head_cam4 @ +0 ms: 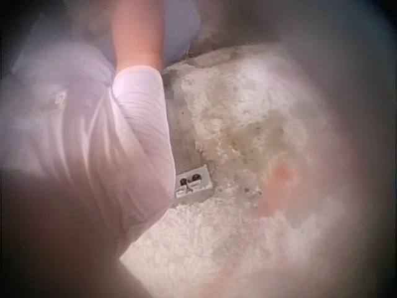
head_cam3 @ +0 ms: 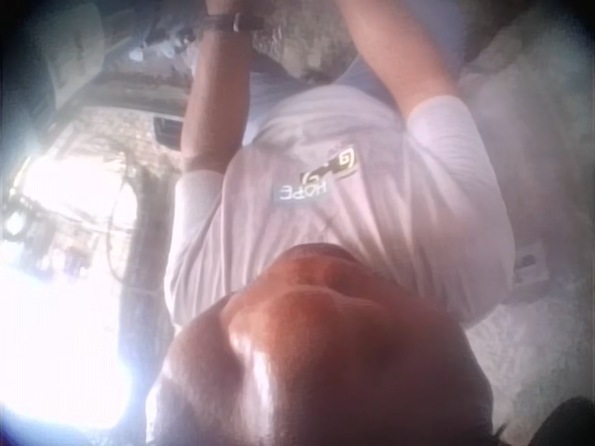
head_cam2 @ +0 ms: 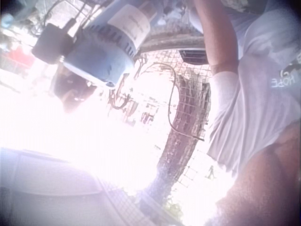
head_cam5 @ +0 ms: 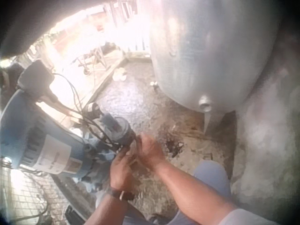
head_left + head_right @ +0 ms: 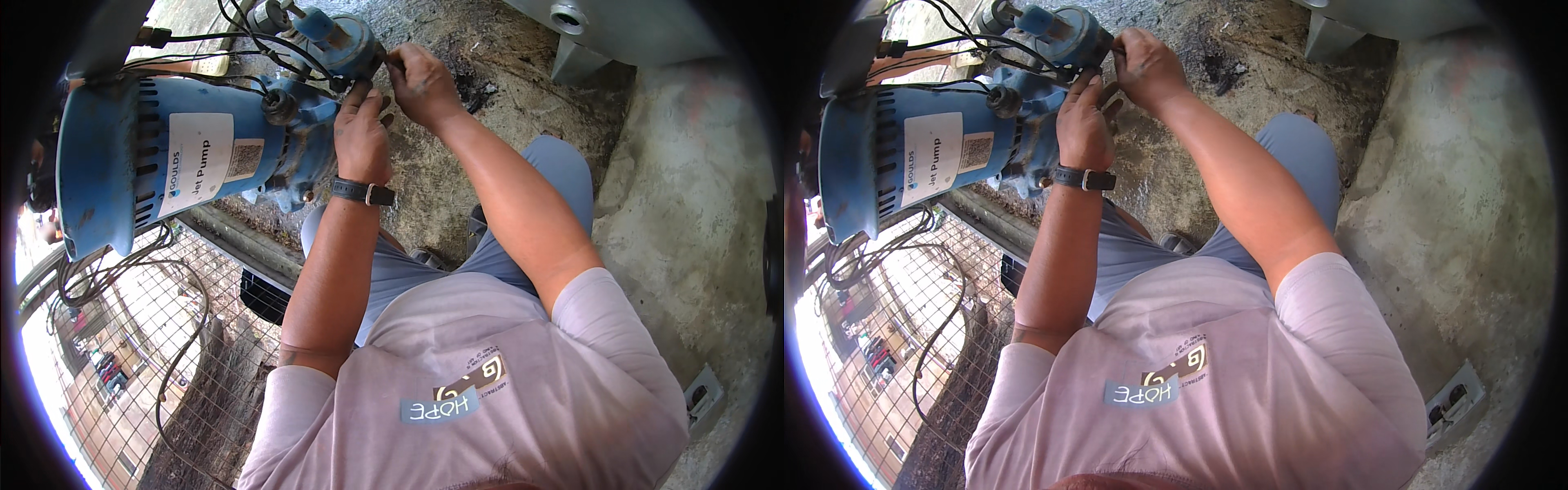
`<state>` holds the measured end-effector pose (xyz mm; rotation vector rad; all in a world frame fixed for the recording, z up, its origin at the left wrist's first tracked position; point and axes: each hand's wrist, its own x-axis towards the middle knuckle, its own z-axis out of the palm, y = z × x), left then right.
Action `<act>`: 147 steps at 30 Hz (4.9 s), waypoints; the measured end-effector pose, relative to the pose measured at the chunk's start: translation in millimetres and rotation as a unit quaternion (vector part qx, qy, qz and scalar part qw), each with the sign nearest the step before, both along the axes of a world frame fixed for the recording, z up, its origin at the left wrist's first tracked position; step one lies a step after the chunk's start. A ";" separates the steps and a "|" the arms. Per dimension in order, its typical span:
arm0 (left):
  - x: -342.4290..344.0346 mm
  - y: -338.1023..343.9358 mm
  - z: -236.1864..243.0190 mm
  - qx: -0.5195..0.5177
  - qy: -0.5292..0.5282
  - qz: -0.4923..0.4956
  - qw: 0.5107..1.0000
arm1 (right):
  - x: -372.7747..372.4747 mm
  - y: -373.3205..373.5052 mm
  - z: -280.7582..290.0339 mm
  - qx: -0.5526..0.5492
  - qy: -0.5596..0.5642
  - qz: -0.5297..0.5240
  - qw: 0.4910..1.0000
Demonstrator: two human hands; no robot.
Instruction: The person kneels beside a blue Goulds jet pump and uses a wrench to loosen and remove a fitting. They then install a white plastic union onto the pump outlet and tighten it with the wrench. Another person is visible nearby but not directly involved in the task.
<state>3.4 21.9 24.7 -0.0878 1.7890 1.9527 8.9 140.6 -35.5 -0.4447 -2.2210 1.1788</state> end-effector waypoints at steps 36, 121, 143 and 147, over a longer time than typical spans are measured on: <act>-6.5 -6.6 -7.4 0.016 -0.017 0.002 1.000 | -1.9 -5.6 17.0 -0.668 0.011 0.145 0.730; -6.7 4.0 -33.4 -0.004 0.032 0.015 0.999 | 12.0 2.3 7.0 -0.563 -0.070 0.025 0.823; -19.1 34.2 -59.7 -0.026 0.234 -0.292 0.927 | 63.2 57.3 39.4 -0.582 -0.214 0.104 0.777; -17.0 15.7 -41.8 -0.043 0.217 -0.315 0.923 | 72.5 63.6 46.0 -0.481 -0.257 0.182 0.818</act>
